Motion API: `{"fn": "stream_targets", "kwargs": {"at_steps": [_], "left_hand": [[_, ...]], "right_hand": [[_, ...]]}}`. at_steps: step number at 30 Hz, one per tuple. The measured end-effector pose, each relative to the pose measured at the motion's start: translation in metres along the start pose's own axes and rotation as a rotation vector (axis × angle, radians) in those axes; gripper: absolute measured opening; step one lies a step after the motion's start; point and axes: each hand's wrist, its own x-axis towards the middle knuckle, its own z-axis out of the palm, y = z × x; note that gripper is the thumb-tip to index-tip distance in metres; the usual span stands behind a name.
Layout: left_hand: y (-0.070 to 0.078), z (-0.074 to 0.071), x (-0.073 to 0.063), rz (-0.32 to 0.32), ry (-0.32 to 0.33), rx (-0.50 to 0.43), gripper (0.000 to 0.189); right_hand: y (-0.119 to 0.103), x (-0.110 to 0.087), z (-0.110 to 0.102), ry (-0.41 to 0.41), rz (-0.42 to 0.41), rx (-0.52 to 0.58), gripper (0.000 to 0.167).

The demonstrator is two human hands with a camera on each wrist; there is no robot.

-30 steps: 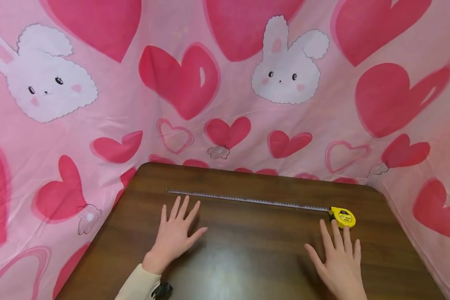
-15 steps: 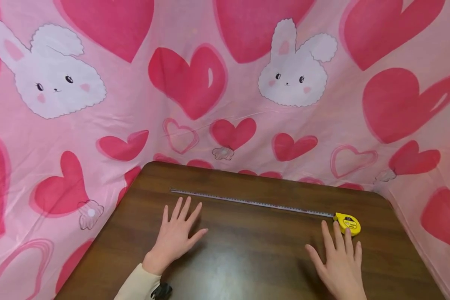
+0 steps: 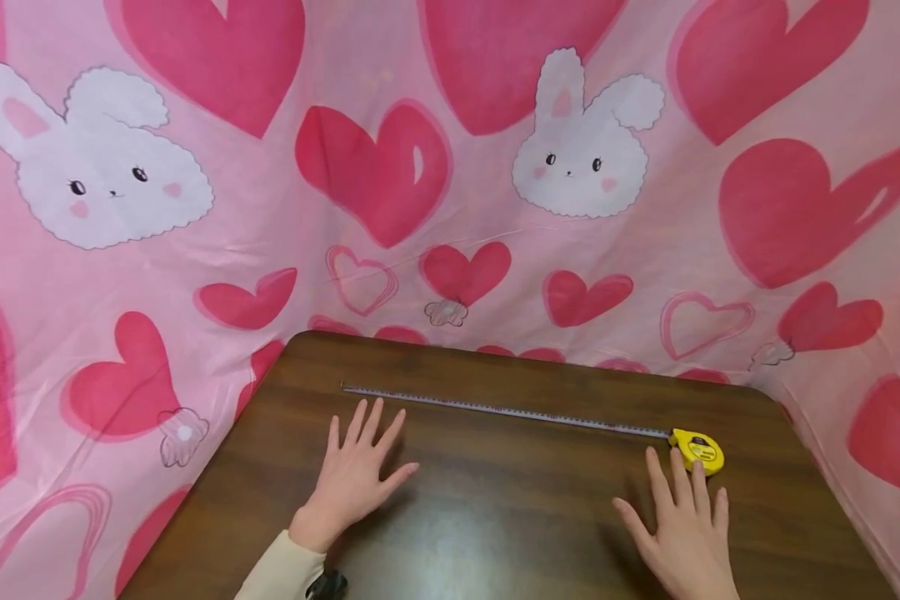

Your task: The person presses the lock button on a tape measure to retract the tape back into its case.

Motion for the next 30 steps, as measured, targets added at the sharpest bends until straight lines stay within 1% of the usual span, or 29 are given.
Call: {"fn": "stream_targets", "kwargs": {"at_steps": [7,14,24,30], "left_hand": [[0.0025,0.0007,0.0016,0.001,-0.024,-0.034,0.084],[0.0028,-0.0006,0.0053,0.004,-0.059,-0.029,0.085],[-0.0001,-0.0014,0.0032,0.013,-0.063,-0.059,0.085],[-0.0039,-0.0018,0.0031,0.005,-0.068,-0.070,0.086]], "right_hand": [[0.0013,0.0011,0.0011,-0.030,0.016,-0.004,0.091],[0.0006,0.0042,0.0027,-0.059,0.029,-0.011,0.094],[-0.0046,-0.0017,0.0032,-0.041,0.026,-0.005,0.091],[-0.0034,-0.0046,0.0045,-0.017,0.009,0.000,0.088]]}}
